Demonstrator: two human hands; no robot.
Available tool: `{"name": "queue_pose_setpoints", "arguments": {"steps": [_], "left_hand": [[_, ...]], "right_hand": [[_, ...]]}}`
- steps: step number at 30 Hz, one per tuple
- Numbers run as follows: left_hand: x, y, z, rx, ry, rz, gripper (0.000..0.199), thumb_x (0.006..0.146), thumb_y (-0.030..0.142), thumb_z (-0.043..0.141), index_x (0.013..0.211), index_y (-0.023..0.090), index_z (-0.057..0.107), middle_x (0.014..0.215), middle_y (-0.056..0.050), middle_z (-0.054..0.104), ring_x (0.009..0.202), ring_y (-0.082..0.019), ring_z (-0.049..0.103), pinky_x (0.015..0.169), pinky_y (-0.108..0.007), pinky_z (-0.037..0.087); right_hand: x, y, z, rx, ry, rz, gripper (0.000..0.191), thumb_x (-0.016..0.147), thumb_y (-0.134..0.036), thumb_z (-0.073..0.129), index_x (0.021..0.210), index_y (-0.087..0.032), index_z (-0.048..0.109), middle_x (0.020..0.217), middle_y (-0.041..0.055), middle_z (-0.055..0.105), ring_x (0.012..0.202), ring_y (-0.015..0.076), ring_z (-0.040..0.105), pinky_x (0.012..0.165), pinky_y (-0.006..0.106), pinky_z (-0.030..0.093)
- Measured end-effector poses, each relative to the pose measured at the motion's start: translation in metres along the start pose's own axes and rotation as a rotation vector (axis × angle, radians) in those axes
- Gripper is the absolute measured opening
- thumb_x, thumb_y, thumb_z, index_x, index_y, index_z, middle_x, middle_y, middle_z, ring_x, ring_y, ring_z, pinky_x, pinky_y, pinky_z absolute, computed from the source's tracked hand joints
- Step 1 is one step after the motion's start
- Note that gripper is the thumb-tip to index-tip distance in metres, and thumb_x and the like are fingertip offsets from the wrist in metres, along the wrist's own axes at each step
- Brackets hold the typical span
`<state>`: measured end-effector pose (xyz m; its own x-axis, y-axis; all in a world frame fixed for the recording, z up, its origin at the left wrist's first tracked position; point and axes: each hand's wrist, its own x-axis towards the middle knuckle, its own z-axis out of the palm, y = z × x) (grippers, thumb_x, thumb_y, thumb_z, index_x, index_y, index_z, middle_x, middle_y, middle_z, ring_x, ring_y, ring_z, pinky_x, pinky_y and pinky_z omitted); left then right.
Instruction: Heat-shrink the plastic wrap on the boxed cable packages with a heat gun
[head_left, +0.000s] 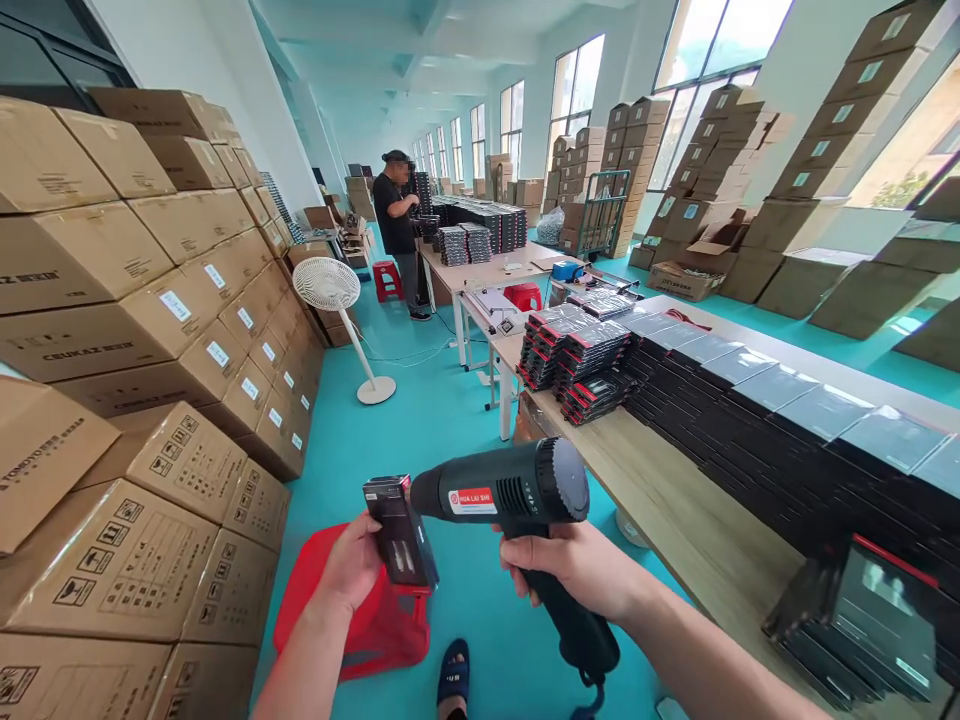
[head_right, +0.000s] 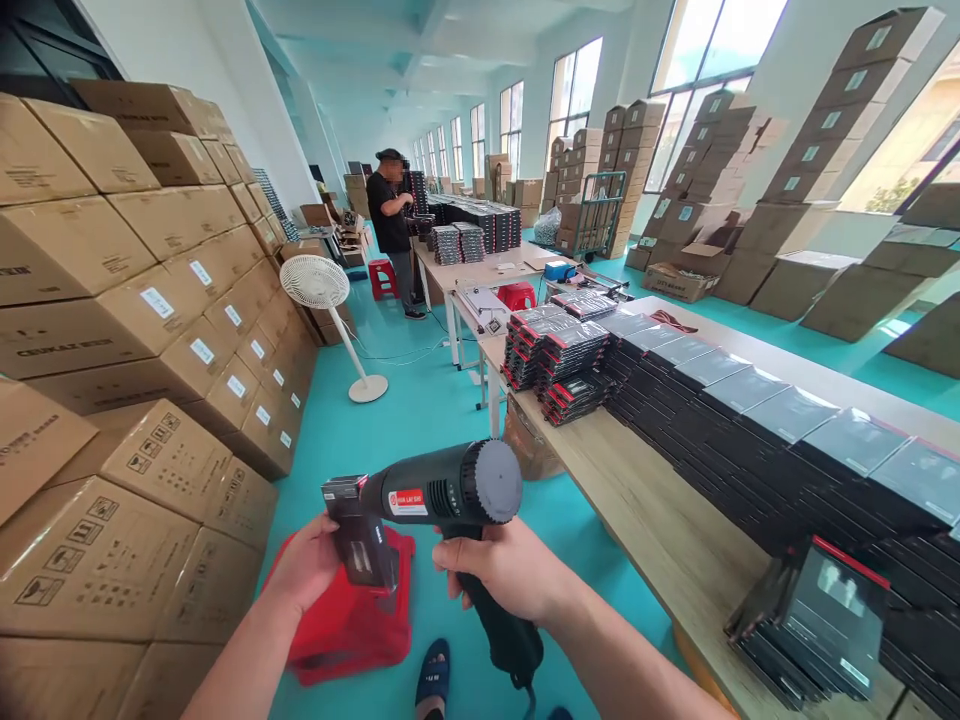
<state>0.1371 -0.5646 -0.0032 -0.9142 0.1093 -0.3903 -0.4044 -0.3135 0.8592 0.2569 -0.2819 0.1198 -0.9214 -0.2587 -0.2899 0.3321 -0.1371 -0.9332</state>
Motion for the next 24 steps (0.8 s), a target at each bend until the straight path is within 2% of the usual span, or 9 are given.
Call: {"name": "queue_pose_setpoints", "arguments": {"steps": [4, 9, 12, 15, 17, 19, 22, 24], "left_hand": [[0.003, -0.002, -0.001, -0.126, 0.078, -0.115, 0.016, 0.068, 0.018, 0.055, 0.08, 0.016, 0.065, 0.073, -0.007, 0.073, 0.066, -0.025, 0.068, 0.063, -0.038, 0.054], [0.001, -0.004, -0.004, -0.18, 0.123, -0.108, 0.012, 0.07, 0.015, 0.052, 0.074, 0.017, 0.062, 0.065, -0.005, 0.07, 0.058, -0.022, 0.065, 0.059, -0.036, 0.054], [-0.001, -0.007, -0.007, -0.192, 0.137, -0.122, 0.009, 0.071, 0.016, 0.053, 0.072, 0.018, 0.061, 0.062, -0.003, 0.068, 0.056, -0.021, 0.064, 0.057, -0.035, 0.054], [0.003, -0.01, -0.006, -0.193, 0.134, -0.144, 0.008, 0.069, 0.016, 0.053, 0.072, 0.018, 0.06, 0.06, -0.003, 0.066, 0.055, -0.022, 0.064, 0.055, -0.036, 0.054], [0.009, -0.014, -0.004, -0.193, 0.126, -0.165, 0.011, 0.068, 0.016, 0.052, 0.075, 0.018, 0.06, 0.062, -0.003, 0.066, 0.056, -0.022, 0.065, 0.055, -0.035, 0.054], [0.015, -0.017, -0.002, -0.195, 0.115, -0.195, 0.013, 0.069, 0.017, 0.052, 0.078, 0.018, 0.061, 0.061, -0.002, 0.064, 0.054, -0.021, 0.064, 0.053, -0.035, 0.053], [0.018, -0.02, -0.001, -0.226, 0.088, -0.221, 0.019, 0.072, 0.018, 0.052, 0.086, 0.016, 0.063, 0.063, -0.002, 0.062, 0.053, -0.019, 0.061, 0.052, -0.033, 0.053], [0.013, -0.019, -0.004, -0.291, 0.033, -0.221, 0.024, 0.077, 0.022, 0.054, 0.097, 0.014, 0.065, 0.07, -0.004, 0.064, 0.058, -0.017, 0.062, 0.054, -0.031, 0.054]], "right_hand": [[-0.001, 0.019, 0.004, -0.103, -0.064, 0.075, 0.018, 0.072, -0.035, 0.065, 0.068, -0.019, 0.059, 0.055, -0.0016, 0.056, 0.055, 0.0154, 0.051, 0.055, 0.029, 0.042], [-0.016, 0.056, -0.001, -0.148, -0.075, 0.155, 0.012, 0.071, -0.029, 0.061, 0.065, -0.019, 0.058, 0.055, -0.0011, 0.055, 0.054, 0.0154, 0.051, 0.053, 0.028, 0.04], [-0.021, 0.067, -0.008, -0.146, -0.09, 0.209, 0.009, 0.071, -0.027, 0.062, 0.067, -0.019, 0.06, 0.056, -0.0007, 0.056, 0.054, 0.0156, 0.051, 0.052, 0.028, 0.04], [-0.01, 0.059, -0.005, -0.127, -0.061, 0.18, 0.011, 0.072, -0.029, 0.063, 0.065, -0.02, 0.059, 0.054, -0.0005, 0.056, 0.053, 0.0157, 0.051, 0.052, 0.028, 0.041], [0.007, 0.043, 0.002, -0.094, -0.004, 0.098, 0.011, 0.073, -0.03, 0.062, 0.069, -0.021, 0.059, 0.054, -0.0015, 0.056, 0.051, 0.0155, 0.051, 0.052, 0.029, 0.042], [0.02, 0.025, 0.009, -0.077, -0.002, 0.043, 0.01, 0.075, -0.031, 0.061, 0.075, -0.021, 0.06, 0.056, -0.0025, 0.056, 0.053, 0.0156, 0.052, 0.054, 0.029, 0.043], [0.019, 0.008, 0.013, -0.168, -0.125, 0.026, 0.006, 0.072, -0.024, 0.063, 0.068, -0.021, 0.06, 0.055, -0.0041, 0.056, 0.053, 0.0154, 0.052, 0.053, 0.029, 0.042], [0.003, 0.01, 0.01, -0.224, -0.218, 0.075, 0.011, 0.065, -0.016, 0.066, 0.06, -0.021, 0.058, 0.054, -0.004, 0.056, 0.054, 0.016, 0.052, 0.052, 0.029, 0.041]]}}
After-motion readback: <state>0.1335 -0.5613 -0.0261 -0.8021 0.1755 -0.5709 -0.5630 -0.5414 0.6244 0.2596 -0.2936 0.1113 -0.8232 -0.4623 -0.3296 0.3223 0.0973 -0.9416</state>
